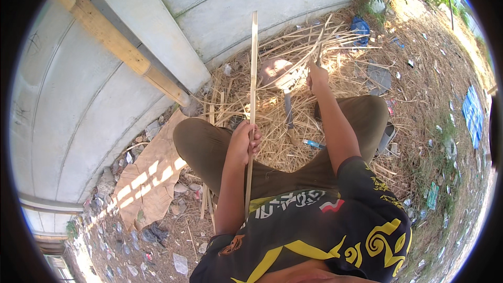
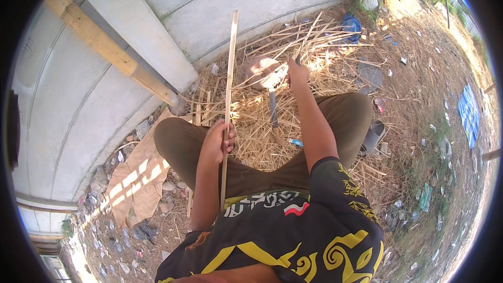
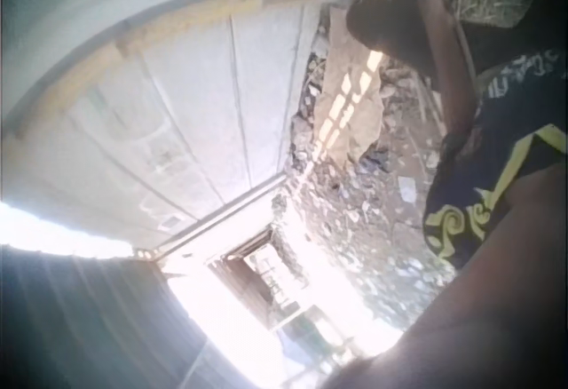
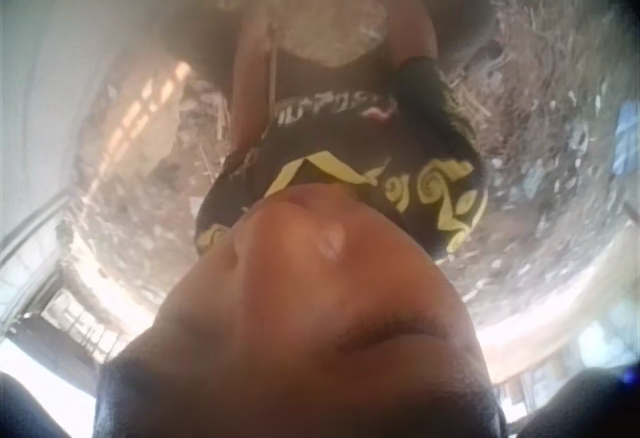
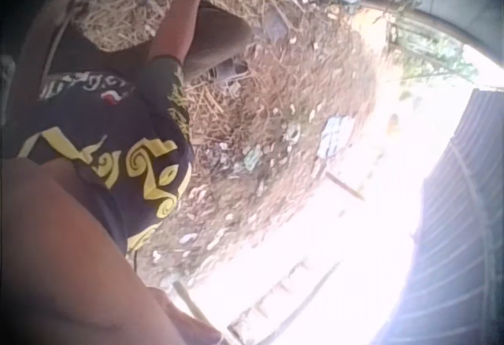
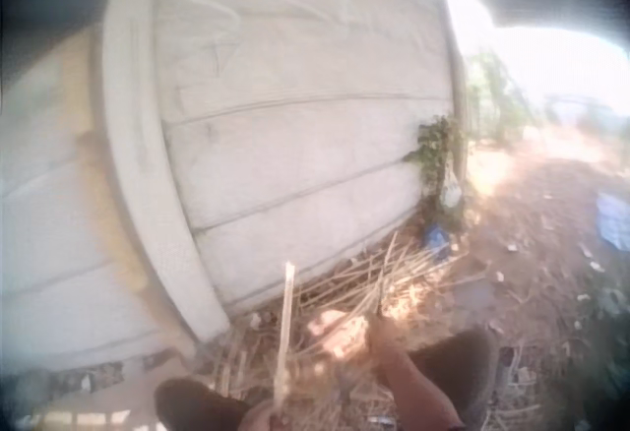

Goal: The person sits on the ground and uses a large knife to shave thin strips from a long bamboo stick. They hold the stick with their left hand and repeatedly scrape the blade along its length to remove the outer layer, creating a pile of bamboo shavings.

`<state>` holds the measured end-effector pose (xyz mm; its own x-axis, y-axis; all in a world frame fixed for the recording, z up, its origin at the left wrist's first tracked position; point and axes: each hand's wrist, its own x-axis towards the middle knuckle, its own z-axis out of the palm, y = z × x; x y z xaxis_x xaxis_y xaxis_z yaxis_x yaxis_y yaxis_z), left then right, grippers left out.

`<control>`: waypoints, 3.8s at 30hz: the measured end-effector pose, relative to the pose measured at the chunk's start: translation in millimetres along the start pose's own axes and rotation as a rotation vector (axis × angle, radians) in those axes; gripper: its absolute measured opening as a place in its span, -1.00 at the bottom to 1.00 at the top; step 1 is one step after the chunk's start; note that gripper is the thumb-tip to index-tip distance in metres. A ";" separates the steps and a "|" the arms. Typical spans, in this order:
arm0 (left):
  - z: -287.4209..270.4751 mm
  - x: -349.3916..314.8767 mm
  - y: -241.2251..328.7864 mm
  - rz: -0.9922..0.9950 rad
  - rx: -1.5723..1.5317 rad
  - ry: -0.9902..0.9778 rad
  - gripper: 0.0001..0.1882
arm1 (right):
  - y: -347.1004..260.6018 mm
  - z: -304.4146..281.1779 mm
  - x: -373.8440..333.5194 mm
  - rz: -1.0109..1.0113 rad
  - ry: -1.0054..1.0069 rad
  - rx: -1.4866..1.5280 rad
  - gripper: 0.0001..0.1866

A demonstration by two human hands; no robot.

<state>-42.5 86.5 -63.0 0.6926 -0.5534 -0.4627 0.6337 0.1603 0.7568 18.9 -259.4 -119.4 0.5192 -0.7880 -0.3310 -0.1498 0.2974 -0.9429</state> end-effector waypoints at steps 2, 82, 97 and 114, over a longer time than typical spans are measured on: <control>6.3 -0.9 0.8 -0.031 0.058 0.025 -0.91 | -36.2 -5.6 -28.6 -0.399 0.124 -0.166 -0.57; 6.4 -4.2 -3.1 0.015 -0.006 -0.008 -0.68 | 22.8 6.8 -137.8 -1.272 -0.502 -1.052 -0.81; 23.1 -4.0 -16.9 -0.038 0.073 -0.148 -0.70 | 8.1 -12.0 -121.6 -0.623 -0.401 -0.766 -0.68; 19.6 -8.1 -28.5 0.094 0.283 0.059 -0.64 | 12.9 -6.4 -119.0 -0.940 -0.486 -1.111 -0.75</control>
<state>-72.9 70.4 -71.7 0.7679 -0.4973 -0.4038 0.4502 -0.0296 0.8924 -50.2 -165.2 -92.4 0.9658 -0.1426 0.2167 -0.0393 -0.9061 -0.4213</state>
